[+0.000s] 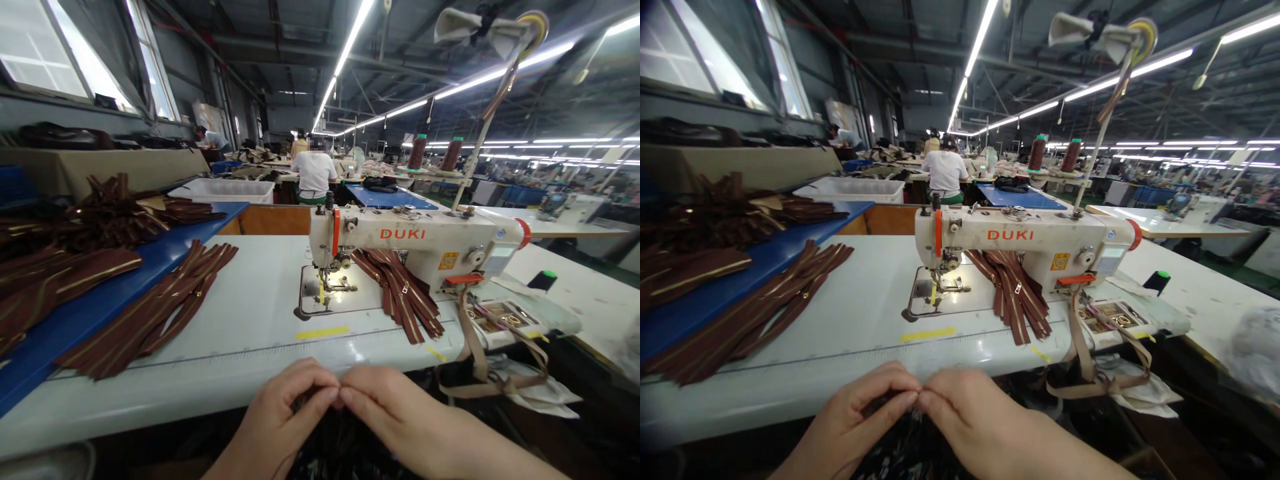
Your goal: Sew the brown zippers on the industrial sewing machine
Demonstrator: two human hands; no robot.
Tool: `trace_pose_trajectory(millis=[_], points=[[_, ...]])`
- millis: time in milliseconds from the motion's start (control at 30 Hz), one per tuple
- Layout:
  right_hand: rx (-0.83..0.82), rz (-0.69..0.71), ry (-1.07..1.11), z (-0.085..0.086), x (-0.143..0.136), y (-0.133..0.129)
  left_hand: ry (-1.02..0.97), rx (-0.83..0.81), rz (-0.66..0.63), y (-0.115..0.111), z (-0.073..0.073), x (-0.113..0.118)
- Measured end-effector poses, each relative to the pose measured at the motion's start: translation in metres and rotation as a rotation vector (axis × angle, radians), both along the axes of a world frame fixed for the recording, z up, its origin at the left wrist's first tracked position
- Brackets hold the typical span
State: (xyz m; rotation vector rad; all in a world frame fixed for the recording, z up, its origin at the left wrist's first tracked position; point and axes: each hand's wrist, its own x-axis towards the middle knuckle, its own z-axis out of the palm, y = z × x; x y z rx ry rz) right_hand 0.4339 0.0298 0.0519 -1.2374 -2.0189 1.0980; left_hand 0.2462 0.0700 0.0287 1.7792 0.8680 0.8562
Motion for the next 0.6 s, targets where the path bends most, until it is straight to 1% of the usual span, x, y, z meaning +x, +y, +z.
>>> trace_pose_trajectory(millis=[67,100,133,200,267,333,400,433,467,533,600], points=[[-0.193,0.107,0.045,-0.007,0.0,0.0,0.068,0.138,0.054,0.006,0.003,-0.009],[-0.285,0.151,0.123,-0.009,-0.001,0.0,0.075,0.163,0.078,0.009,0.005,-0.012],[-0.367,0.176,0.245,-0.009,-0.001,0.001,0.065,0.157,0.086,0.011,0.005,-0.014],[-0.479,0.175,0.576,-0.006,-0.002,0.005,0.002,0.061,0.069,0.012,0.005,-0.015],[-0.502,0.149,0.888,0.0,-0.003,0.009,-0.086,-0.121,0.034,0.009,0.001,-0.011],[-0.486,0.096,1.051,0.006,-0.005,0.013,-0.155,-0.314,0.016,0.002,-0.006,-0.005],[-0.422,-0.009,1.056,0.01,-0.007,0.015,-0.183,-0.427,0.008,-0.005,-0.014,0.001],[-0.362,-0.066,0.997,0.009,-0.008,0.015,-0.176,-0.433,0.002,-0.008,-0.017,0.003],[-0.288,-0.124,0.9,0.007,-0.01,0.014,-0.147,-0.4,-0.004,-0.01,-0.019,0.003],[-0.155,-0.209,0.633,0.0,-0.013,0.011,-0.035,-0.257,0.008,-0.012,-0.022,-0.001],[-0.116,-0.223,0.393,-0.013,-0.017,0.008,0.079,-0.091,0.012,-0.014,-0.023,-0.011]])
